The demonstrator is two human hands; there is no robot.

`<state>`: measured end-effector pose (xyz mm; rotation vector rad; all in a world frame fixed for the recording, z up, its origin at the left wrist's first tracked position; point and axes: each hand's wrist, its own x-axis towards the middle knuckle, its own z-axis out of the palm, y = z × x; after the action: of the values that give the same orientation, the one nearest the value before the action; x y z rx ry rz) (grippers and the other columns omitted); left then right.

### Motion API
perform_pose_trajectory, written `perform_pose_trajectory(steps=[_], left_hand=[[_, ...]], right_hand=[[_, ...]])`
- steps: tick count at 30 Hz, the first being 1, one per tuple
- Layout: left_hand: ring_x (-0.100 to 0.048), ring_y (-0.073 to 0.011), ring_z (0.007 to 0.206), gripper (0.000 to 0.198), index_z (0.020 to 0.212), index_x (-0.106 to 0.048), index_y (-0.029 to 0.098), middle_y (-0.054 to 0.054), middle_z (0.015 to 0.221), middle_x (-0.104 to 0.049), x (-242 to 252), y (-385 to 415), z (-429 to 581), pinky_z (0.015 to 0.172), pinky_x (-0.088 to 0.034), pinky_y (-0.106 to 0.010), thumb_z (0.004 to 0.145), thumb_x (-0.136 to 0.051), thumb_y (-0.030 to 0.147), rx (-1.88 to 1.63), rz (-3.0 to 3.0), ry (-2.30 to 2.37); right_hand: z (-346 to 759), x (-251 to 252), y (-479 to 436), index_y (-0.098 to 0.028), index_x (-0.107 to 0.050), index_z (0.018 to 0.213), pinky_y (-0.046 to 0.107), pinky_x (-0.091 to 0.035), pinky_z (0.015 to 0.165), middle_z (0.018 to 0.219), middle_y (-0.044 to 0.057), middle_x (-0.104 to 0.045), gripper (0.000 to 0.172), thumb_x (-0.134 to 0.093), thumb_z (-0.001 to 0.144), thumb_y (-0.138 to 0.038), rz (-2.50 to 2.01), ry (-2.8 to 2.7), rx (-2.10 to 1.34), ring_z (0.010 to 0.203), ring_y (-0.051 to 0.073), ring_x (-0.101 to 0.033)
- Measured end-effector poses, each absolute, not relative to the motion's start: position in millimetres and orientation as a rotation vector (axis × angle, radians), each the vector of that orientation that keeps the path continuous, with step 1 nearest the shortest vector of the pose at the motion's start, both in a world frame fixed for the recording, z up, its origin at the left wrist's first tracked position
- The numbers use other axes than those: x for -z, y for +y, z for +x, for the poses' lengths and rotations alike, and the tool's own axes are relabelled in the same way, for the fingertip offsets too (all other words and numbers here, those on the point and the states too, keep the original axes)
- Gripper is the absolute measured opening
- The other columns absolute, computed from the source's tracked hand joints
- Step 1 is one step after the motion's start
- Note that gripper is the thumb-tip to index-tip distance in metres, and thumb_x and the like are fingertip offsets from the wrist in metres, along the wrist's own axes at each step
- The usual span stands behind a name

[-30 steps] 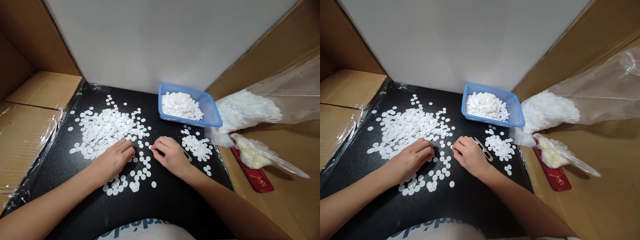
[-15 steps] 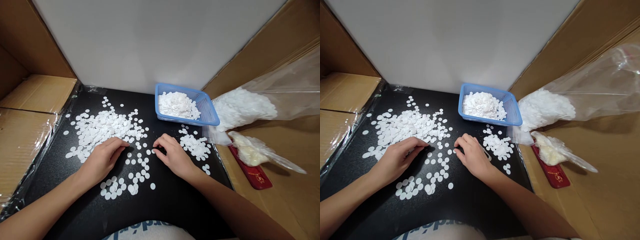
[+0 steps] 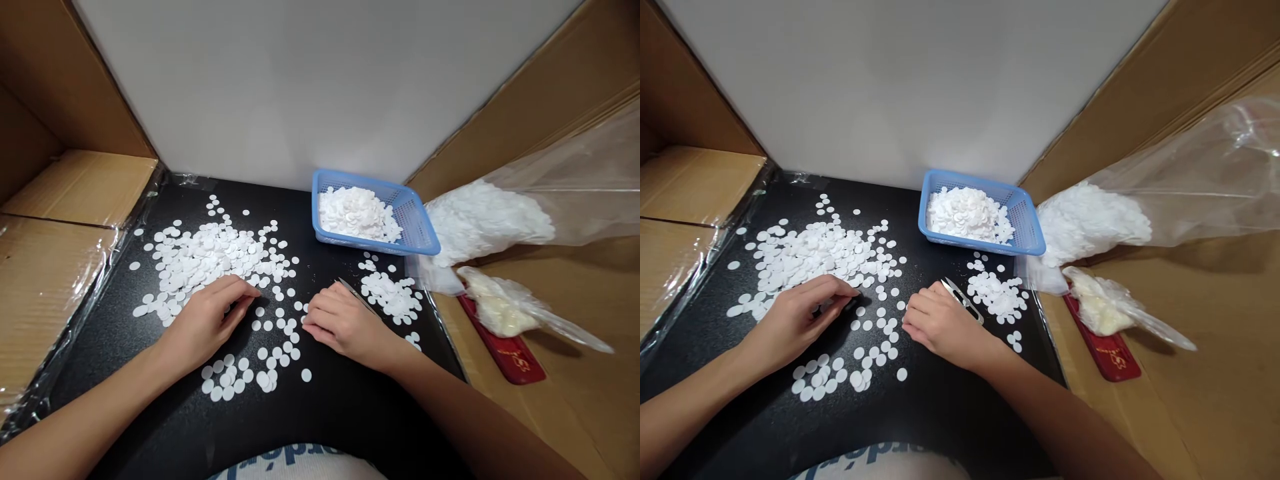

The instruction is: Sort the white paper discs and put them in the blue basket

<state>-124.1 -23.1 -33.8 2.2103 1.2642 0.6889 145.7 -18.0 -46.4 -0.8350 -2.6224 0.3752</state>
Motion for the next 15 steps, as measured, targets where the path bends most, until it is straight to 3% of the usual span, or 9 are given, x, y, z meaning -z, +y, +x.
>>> perform_pose_trajectory(steps=[5,9,15], left_hand=[[-0.068,-0.0176,0.093,0.02,0.106,-0.064,0.024,-0.003,0.102,-0.07,36.4,-24.8,-123.4,0.082,-0.056,-0.031,0.1,-0.045,0.025,-0.656,2.227,1.21],[-0.068,-0.0188,0.093,0.023,0.108,-0.065,0.025,-0.003,0.102,-0.071,36.9,-23.5,-125.1,0.08,-0.056,-0.03,0.1,-0.043,0.028,-0.652,2.224,1.234],[-0.068,-0.0189,0.092,0.023,0.105,-0.065,0.023,-0.004,0.101,-0.071,34.1,-21.8,-124.2,0.08,-0.056,-0.031,0.1,-0.043,0.028,-0.674,2.228,1.238]], right_hand=[[151.0,42.6,-15.8,-0.021,-0.066,0.093,0.034,-0.05,0.077,0.091,0.005,-0.066,0.013,-0.055,0.098,-0.017,-1.046,-2.377,-0.614,0.085,0.018,-0.062],[144.6,49.0,-14.6,-0.024,-0.069,0.102,0.035,-0.056,0.076,0.094,0.005,-0.067,0.019,-0.054,0.097,-0.014,-1.171,-2.228,-0.637,0.087,0.02,-0.065],[129.3,51.0,-12.4,-0.022,-0.067,0.087,0.033,-0.053,0.072,0.086,0.003,-0.065,0.01,-0.067,0.089,-0.012,-1.202,-2.311,-0.597,0.083,0.019,-0.061]])
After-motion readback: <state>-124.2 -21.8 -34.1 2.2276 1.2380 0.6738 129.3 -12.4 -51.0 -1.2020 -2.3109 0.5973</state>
